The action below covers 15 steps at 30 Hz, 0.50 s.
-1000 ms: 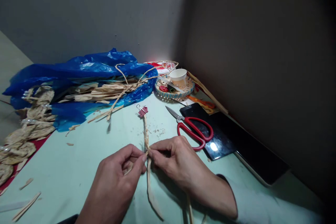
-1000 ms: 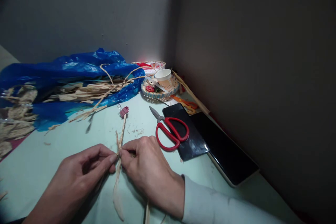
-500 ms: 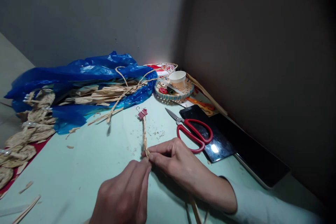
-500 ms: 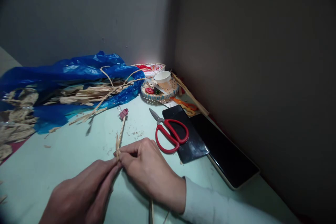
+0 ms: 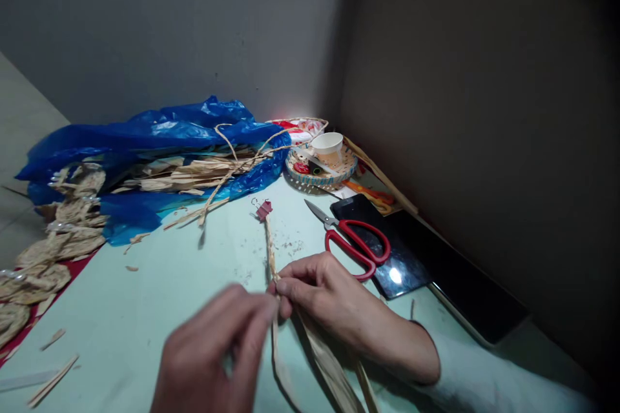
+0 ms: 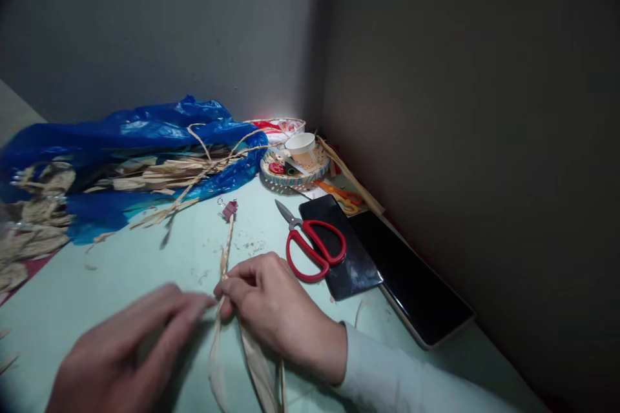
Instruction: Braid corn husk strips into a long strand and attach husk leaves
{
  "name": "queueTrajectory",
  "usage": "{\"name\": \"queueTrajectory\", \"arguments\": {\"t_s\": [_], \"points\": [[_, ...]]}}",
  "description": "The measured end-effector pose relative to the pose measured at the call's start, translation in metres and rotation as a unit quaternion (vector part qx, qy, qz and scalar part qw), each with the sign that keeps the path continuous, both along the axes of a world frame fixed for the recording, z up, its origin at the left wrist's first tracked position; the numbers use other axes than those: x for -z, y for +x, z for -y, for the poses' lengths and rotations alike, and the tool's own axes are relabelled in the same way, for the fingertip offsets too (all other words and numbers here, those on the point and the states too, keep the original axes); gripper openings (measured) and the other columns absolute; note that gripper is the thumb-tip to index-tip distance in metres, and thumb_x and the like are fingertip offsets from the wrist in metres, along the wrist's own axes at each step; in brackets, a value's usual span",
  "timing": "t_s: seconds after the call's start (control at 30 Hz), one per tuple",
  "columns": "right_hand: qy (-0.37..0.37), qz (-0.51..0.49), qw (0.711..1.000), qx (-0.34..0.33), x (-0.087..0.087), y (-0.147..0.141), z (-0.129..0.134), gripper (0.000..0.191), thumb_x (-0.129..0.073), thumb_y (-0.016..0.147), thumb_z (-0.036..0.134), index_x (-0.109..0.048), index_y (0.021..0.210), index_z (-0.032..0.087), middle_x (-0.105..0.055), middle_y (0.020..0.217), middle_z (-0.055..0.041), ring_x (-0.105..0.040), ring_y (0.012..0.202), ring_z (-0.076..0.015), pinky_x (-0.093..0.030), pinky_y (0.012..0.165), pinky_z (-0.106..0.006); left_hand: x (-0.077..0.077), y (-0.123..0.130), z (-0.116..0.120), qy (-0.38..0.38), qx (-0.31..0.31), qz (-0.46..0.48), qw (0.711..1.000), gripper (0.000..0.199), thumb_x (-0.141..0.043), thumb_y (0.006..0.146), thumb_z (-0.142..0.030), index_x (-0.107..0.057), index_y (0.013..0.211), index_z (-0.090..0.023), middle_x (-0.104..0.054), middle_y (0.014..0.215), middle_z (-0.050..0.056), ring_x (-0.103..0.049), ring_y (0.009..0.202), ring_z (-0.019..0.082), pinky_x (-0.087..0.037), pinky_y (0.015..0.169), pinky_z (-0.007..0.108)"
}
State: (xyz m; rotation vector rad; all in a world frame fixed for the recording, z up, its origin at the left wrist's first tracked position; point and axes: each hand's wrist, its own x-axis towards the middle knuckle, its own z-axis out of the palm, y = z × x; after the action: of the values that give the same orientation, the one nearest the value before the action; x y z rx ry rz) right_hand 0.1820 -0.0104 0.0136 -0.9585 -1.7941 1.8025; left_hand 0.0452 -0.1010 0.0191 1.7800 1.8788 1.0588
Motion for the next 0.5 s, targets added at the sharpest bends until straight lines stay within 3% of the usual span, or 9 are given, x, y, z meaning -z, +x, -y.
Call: {"name": "queueTrajectory", "arguments": {"t_s": [0.07, 0.13, 0.2, 0.27, 0.3, 0.37, 0.5], "points": [[0.023, -0.014, 1.000, -0.003, -0.002, 0.000, 0.000, 0.031, -0.052, 0.087, 0.024, -0.062, 0.061, 0.012, -0.058, 0.059, -0.0004, -0.045, 0.057, -0.0095, -0.035, 0.059, -0.022, -0.003, -0.009, -0.013, -0.069, -0.059, 0.092, 0.992, 0.019, -0.058, 0.086, -0.042, -0.068, 0.083, -0.025, -0.068, 0.081, 0.001, -0.062, 0.076, 0.018, -0.045, 0.068, 0.025], [0.018, -0.045, 0.999, -0.019, -0.003, 0.000, 0.002, 0.032, -0.046, 0.089, 0.021, -0.064, 0.064, 0.012, -0.060, 0.061, -0.0011, -0.050, 0.059, -0.0112, -0.038, 0.063, -0.023, -0.001, -0.014, -0.025, -0.145, -0.012, 0.229, 0.963, 0.019, -0.063, 0.083, -0.040, -0.065, 0.091, -0.023, -0.067, 0.082, 0.001, -0.063, 0.079, 0.018, -0.048, 0.073, 0.024], [0.027, -0.071, 0.996, -0.039, -0.003, 0.001, 0.003, 0.034, -0.039, 0.091, 0.016, -0.065, 0.069, 0.013, -0.063, 0.064, -0.0022, -0.057, 0.066, -0.0135, -0.042, 0.071, -0.025, 0.003, -0.015, -0.031, -0.211, 0.053, 0.362, 0.907, 0.021, -0.063, 0.082, -0.037, -0.063, 0.094, -0.020, -0.062, 0.071, -0.001, -0.057, 0.061, 0.013, -0.047, 0.059, 0.022], [0.065, -0.056, 0.995, -0.050, -0.004, 0.003, 0.004, 0.034, -0.037, 0.091, 0.014, -0.065, 0.073, 0.014, -0.067, 0.070, -0.0033, -0.061, 0.074, -0.0154, -0.043, 0.074, -0.026, 0.008, -0.013, -0.034, -0.254, 0.077, 0.447, 0.854, 0.021, -0.063, 0.082, -0.037, -0.061, 0.092, -0.018, -0.055, 0.060, -0.004, -0.037, 0.042, 0.005, -0.032, 0.041, 0.017], [0.091, -0.037, 0.994, -0.053, -0.005, 0.004, 0.004, 0.032, -0.038, 0.091, 0.013, -0.065, 0.074, 0.015, -0.068, 0.073, -0.0036, -0.061, 0.075, -0.0156, -0.043, 0.073, -0.026, 0.010, -0.012, -0.034, -0.264, 0.073, 0.466, 0.841, 0.022, -0.064, 0.082, -0.037, -0.060, 0.091, -0.016, -0.053, 0.057, -0.005, -0.027, 0.039, 0.003, -0.023, 0.037, 0.015], [0.152, 0.010, 0.986, -0.064, -0.009, 0.006, 0.004, 0.029, -0.040, 0.090, 0.012, -0.064, 0.076, 0.016, -0.069, 0.078, -0.0038, -0.061, 0.077, -0.0149, -0.041, 0.072, -0.024, 0.012, -0.011, -0.033, -0.270, 0.052, 0.471, 0.838, 0.024, -0.064, 0.082, -0.036, -0.059, 0.091, -0.015, -0.054, 0.057, -0.004, -0.018, 0.039, 0.001, -0.012, 0.037, 0.015], [0.285, 0.182, 0.939, -0.066, -0.018, 0.012, 0.008, 0.024, -0.042, 0.091, 0.016, -0.058, 0.074, 0.018, -0.063, 0.070, -0.0030, -0.053, 0.063, -0.0137, -0.034, 0.058, -0.025, 0.014, -0.008, -0.029, -0.266, 0.007, 0.454, 0.850, 0.027, -0.065, 0.079, -0.038, -0.058, 0.093, -0.016, -0.042, 0.048, -0.011, -0.015, 0.036, 0.002, -0.010, 0.035, 0.017]]}}
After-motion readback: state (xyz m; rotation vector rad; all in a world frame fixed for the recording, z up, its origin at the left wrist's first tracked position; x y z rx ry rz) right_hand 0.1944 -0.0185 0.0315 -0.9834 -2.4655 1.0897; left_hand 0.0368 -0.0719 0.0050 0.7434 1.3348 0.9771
